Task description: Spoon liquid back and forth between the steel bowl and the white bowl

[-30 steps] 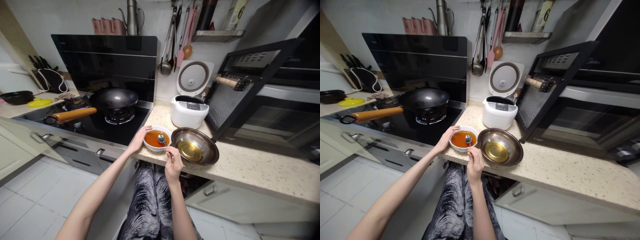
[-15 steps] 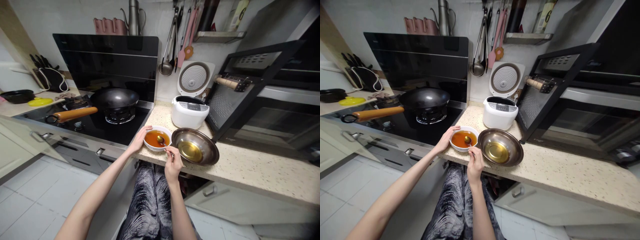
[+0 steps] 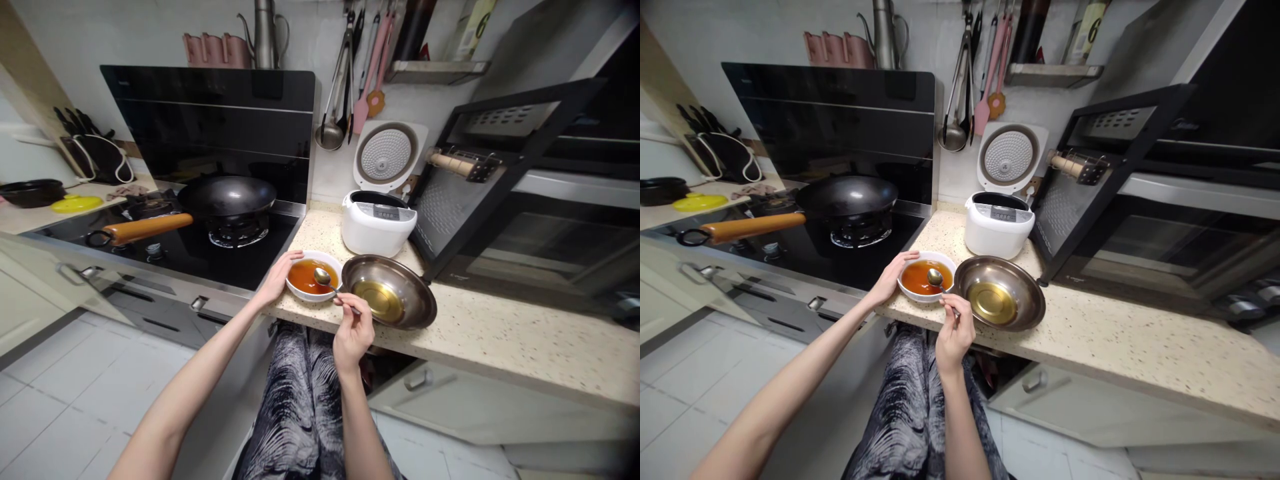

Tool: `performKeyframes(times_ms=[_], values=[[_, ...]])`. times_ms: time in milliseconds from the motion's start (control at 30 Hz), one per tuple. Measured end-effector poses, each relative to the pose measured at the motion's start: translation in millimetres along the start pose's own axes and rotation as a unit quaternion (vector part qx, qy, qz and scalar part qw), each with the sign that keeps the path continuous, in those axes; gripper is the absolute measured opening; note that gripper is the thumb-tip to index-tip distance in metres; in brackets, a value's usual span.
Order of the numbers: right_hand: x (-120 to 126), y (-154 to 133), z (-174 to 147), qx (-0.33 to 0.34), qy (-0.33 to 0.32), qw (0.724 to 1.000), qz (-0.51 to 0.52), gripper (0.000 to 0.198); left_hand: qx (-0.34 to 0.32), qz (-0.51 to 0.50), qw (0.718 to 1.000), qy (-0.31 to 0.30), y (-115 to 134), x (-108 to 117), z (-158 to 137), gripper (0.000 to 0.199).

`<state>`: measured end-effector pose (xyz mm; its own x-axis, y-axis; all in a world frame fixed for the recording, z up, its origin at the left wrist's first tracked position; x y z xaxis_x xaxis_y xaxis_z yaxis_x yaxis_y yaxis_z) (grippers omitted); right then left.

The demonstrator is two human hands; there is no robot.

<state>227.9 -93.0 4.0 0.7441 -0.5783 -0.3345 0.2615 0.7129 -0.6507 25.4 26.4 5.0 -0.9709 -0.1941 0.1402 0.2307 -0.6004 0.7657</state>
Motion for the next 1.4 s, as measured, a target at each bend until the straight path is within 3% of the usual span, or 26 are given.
performKeyframes(times_ms=[467,800,1100,1400], values=[[10,-16,18,0.033,0.054,0.998,-0.023,0.009,-0.003,0.010,1.000,0.001,1,0,0,0.045],[33,-8,33,0.092,0.092,0.989,-0.073,0.005,-0.001,0.022,1.000,0.001,3,1,0,0.045],[42,-9,40,0.173,0.078,0.974,-0.124,0.006,0.001,0.026,1.000,-0.002,3,2,0,0.045],[45,-6,43,0.223,-0.002,0.966,-0.134,0.020,0.000,0.029,1.000,-0.003,4,2,0,0.046]])
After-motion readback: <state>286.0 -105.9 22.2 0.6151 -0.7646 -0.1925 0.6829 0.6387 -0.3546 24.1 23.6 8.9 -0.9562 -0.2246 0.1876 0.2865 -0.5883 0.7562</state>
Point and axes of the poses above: each hand's wrist, its own z-axis towards the middle knuckle, its own x-axis out of the back of the hand, y = z × x, the point moved 3 cm from there along z, towards the middle knuckle, and after that the axes turned 14 degrees about y, right-handed, at the moved point
